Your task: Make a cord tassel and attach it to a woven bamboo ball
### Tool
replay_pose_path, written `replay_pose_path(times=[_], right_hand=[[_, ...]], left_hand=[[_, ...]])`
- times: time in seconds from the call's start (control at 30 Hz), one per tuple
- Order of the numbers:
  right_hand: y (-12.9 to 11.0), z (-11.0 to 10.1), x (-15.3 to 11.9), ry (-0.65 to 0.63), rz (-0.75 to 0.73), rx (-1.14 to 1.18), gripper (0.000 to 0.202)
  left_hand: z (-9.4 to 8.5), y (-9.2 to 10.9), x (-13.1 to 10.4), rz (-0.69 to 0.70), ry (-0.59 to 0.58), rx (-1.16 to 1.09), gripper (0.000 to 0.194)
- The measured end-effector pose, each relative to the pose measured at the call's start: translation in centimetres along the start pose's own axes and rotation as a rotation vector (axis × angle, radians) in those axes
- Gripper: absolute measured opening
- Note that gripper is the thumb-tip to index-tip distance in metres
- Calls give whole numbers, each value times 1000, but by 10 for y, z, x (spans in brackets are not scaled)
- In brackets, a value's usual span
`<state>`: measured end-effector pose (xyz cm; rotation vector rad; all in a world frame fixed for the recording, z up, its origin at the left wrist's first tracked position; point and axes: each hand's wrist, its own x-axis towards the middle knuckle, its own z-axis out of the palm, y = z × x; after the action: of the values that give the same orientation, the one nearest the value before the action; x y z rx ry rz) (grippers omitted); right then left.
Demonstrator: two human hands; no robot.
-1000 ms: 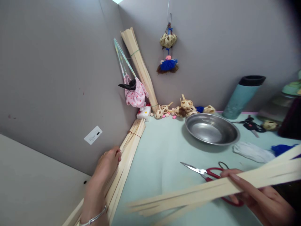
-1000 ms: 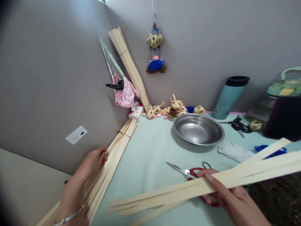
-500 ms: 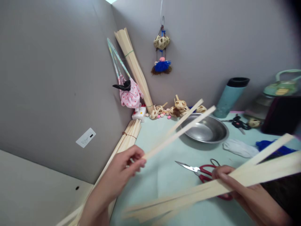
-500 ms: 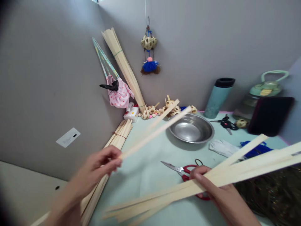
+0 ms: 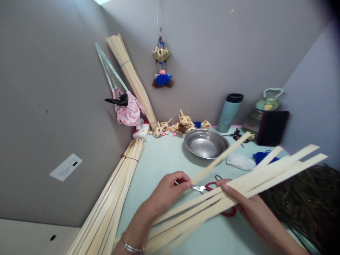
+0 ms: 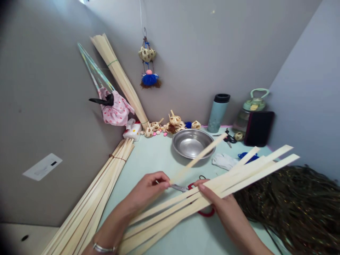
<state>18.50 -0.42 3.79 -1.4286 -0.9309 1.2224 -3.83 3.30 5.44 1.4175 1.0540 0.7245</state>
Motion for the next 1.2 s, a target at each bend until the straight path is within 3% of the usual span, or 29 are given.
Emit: replay_pose_path(times=[0.13,0.37,0.47,0.63,0.73,0.83,0.87,0.93,1.0,1.07,1.2], right_hand=[[-4,-1,-2,-46,91,110,42],[-6,-3,-4,-66,134,112,38],[-7,-5,-3,-98,143,60,40],[-7,-5,-2,-100,139,20,39],[-7,-4,-2,-79,140,25,40],[-3,-4,0,-40,160,76,41],[-2,-5,1,-33,162,98,41],[1,-7,3,-25,154,129,41],[3,-10,7,-1,133,142,40],[4,-11,9,8,105,140,39],[2,-9,8,-58,69,103,43]], left_hand=[[-42,1,3,56,201,162,23],[-104,-28,6,18,564,432,30],[-117,-36,6,5,620,447,29],[-128,-36,5,-52,561,463,29],[-122,-27,1,-79,572,519,39],[-93,-13,-7,-45,531,548,34],[-80,-10,-10,-5,389,491,26],[-53,-5,-15,-11,-40,249,25],[-32,-5,-17,-96,-304,125,27],[-19,-8,-17,-115,-315,77,20],[-10,-9,-11,-93,-147,-42,26]])
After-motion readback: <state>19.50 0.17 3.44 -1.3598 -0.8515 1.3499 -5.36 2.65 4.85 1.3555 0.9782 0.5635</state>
